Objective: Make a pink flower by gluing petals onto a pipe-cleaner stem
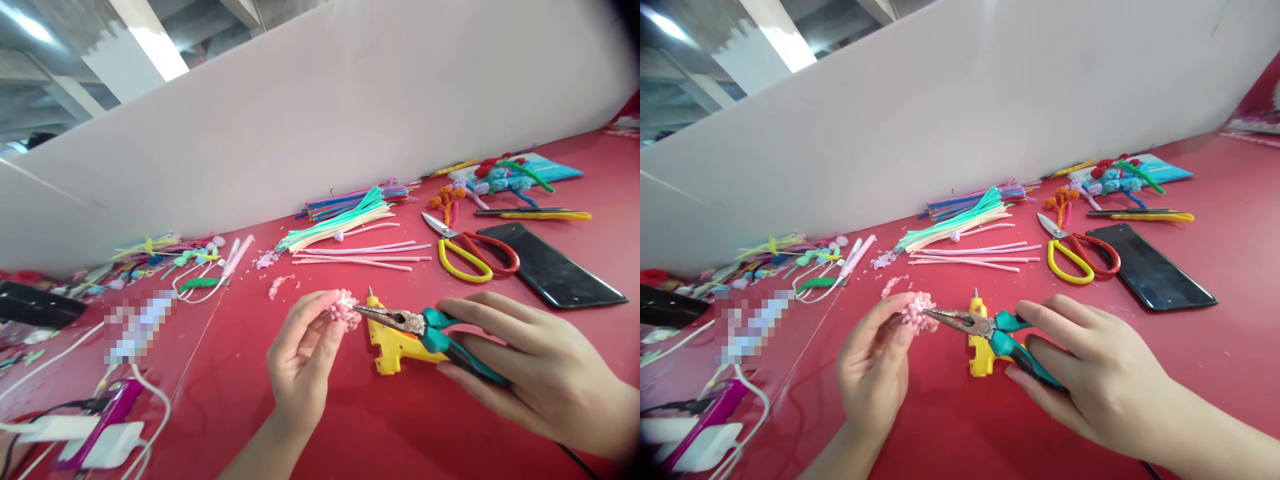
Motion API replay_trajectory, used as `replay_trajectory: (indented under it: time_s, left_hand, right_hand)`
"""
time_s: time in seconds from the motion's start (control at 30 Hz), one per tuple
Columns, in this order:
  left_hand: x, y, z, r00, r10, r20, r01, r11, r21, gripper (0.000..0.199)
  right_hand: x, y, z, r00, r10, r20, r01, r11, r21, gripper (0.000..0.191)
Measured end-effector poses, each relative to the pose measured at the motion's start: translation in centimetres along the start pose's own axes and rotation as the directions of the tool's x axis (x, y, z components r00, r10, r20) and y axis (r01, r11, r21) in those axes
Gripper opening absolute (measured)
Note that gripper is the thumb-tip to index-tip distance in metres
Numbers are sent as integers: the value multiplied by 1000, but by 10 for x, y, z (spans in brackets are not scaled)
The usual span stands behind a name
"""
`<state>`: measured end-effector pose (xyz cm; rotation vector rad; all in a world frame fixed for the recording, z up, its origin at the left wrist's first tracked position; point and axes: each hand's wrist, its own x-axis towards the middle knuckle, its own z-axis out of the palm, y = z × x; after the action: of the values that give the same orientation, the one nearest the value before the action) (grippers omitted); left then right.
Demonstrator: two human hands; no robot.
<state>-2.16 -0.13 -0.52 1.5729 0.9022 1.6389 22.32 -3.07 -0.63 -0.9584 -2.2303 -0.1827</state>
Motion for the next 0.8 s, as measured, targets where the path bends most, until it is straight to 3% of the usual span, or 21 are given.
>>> replay_trajectory:
  time_s: [0.8]
  left_hand:
    - [-3,10,7,996,-82,28,84,994,-71,25]
  right_hand:
    - [-7,-10,4,997,-38,-60,13,930,-368,11]
